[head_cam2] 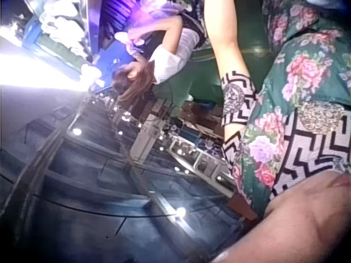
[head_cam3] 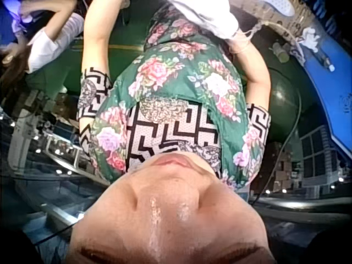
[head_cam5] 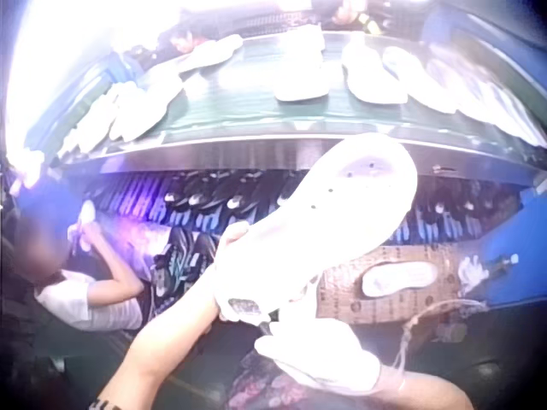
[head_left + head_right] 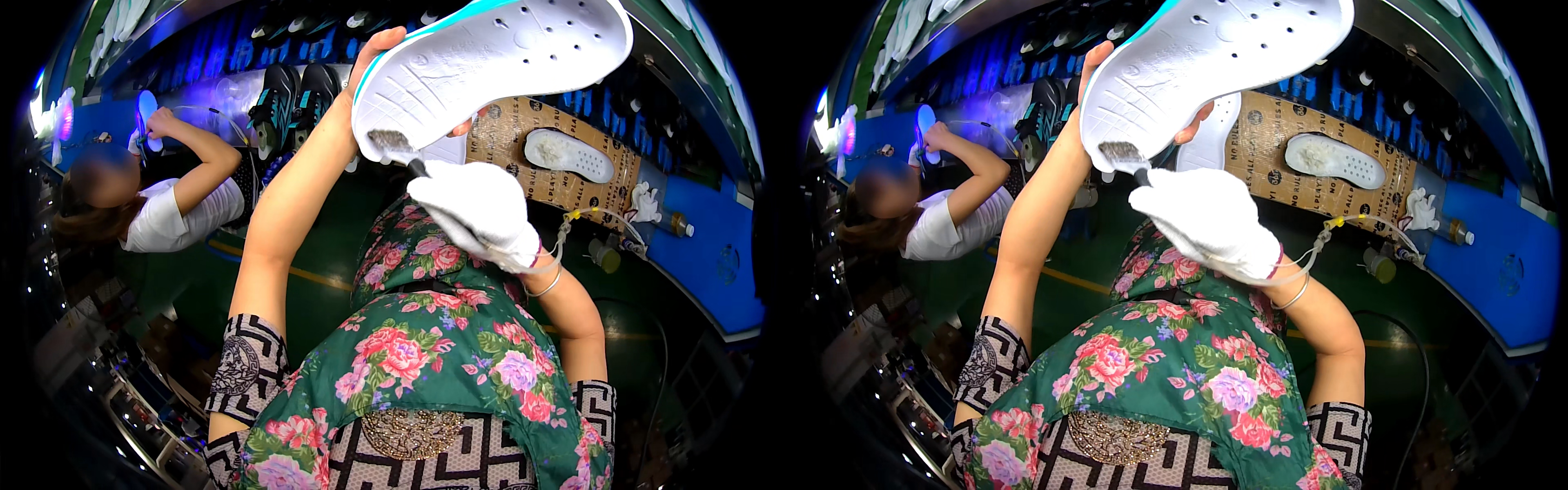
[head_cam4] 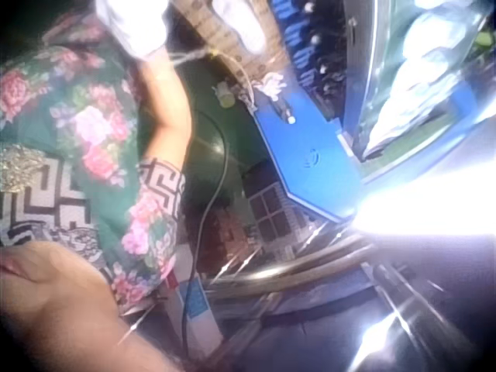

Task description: The person, wearing gloves, uses a brush to apply a liquid substance to the underside of white shoe midsoles before placing them back onto a moving conveyor rack.

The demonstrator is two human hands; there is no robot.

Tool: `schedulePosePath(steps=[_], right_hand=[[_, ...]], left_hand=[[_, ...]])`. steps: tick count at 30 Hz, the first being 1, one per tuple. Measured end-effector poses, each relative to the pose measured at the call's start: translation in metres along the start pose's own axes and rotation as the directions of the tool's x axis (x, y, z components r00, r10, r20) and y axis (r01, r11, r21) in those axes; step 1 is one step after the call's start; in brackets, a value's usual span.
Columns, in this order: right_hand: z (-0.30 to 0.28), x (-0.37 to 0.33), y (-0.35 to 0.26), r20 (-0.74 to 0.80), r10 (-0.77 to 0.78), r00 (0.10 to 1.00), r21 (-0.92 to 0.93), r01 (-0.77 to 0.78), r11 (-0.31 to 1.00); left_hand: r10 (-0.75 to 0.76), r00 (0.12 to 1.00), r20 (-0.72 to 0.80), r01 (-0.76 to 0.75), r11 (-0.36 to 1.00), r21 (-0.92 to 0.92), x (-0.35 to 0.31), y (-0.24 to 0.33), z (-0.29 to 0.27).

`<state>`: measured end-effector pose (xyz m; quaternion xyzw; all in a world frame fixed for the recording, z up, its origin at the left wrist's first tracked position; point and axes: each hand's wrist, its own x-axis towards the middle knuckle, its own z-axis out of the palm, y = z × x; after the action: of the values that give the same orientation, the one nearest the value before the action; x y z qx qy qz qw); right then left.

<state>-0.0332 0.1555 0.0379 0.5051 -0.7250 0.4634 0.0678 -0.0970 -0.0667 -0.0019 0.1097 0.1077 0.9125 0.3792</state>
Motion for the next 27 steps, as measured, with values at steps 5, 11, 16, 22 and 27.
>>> schedulePosePath(steps=[5,11,16,22,27], right_hand=[[-0.006,0.006,-0.005,0.019,0.129,0.991,0.278,-0.129,0.952],[0.001,0.008,-0.001,0.076,0.317,0.945,0.396,-0.32,0.861],[-0.026,0.012,0.017,-0.058,0.692,0.72,0.606,-0.525,0.597],[-0.052,0.041,0.057,-0.402,0.316,0.859,-0.021,-0.353,0.935],[-0.044,0.034,0.022,-0.104,0.332,0.938,0.238,-0.301,0.924]], left_hand=[[-0.015,0.997,0.081,0.015,1.0,-0.009,-0.002,0.003,-0.004],[-0.027,0.999,-0.046,0.023,0.996,-0.086,-0.012,0.011,0.0],[0.214,0.934,-0.285,-0.231,0.973,-0.025,-0.011,-0.009,0.014],[0.259,0.901,-0.347,-0.274,0.962,0.006,-0.022,-0.064,0.019],[0.399,0.817,-0.416,-0.443,0.896,-0.011,-0.043,-0.069,0.03]])
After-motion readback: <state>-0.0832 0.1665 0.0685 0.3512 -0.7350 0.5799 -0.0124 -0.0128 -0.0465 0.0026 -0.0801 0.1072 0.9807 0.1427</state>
